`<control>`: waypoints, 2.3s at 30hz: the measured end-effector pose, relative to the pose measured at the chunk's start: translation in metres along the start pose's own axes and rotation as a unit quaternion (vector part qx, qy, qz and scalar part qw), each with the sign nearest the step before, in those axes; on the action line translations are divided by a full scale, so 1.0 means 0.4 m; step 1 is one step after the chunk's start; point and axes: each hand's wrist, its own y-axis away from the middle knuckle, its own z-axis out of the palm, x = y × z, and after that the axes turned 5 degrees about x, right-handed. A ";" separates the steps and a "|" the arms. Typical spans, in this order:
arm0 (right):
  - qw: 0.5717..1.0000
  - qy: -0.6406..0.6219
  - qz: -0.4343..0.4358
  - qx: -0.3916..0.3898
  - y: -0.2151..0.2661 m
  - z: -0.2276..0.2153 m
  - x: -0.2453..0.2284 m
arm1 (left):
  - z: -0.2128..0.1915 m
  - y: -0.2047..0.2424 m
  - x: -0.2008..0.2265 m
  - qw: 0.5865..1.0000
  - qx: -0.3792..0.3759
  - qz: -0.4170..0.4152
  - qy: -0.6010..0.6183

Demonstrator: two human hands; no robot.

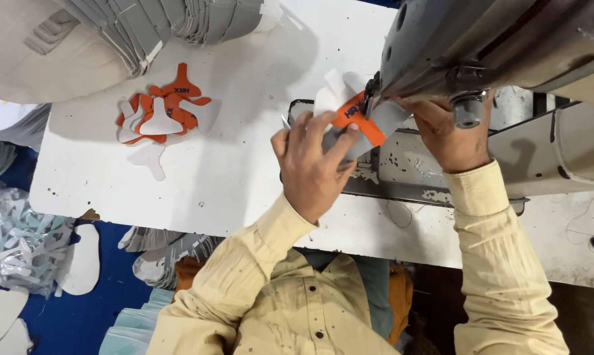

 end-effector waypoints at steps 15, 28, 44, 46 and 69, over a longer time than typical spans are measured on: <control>0.988 0.121 0.095 0.023 0.092 -0.057 -0.117 | 0.037 -0.168 -0.191 0.970 -0.111 0.125 0.176; 0.850 0.042 0.315 0.420 0.558 -0.156 0.169 | 0.085 -0.166 -0.208 0.971 -0.084 0.157 0.161; 0.862 -0.258 0.427 0.090 0.573 -0.033 -0.293 | -0.307 0.216 -1.308 0.895 0.381 -0.231 -0.029; 0.868 -0.249 0.419 0.098 0.524 -0.050 -0.312 | -0.313 0.227 -1.259 0.886 0.372 -0.273 0.042; 0.495 -0.720 0.454 0.175 0.431 0.172 -0.452 | -0.117 0.191 -0.247 0.977 0.152 -0.126 0.082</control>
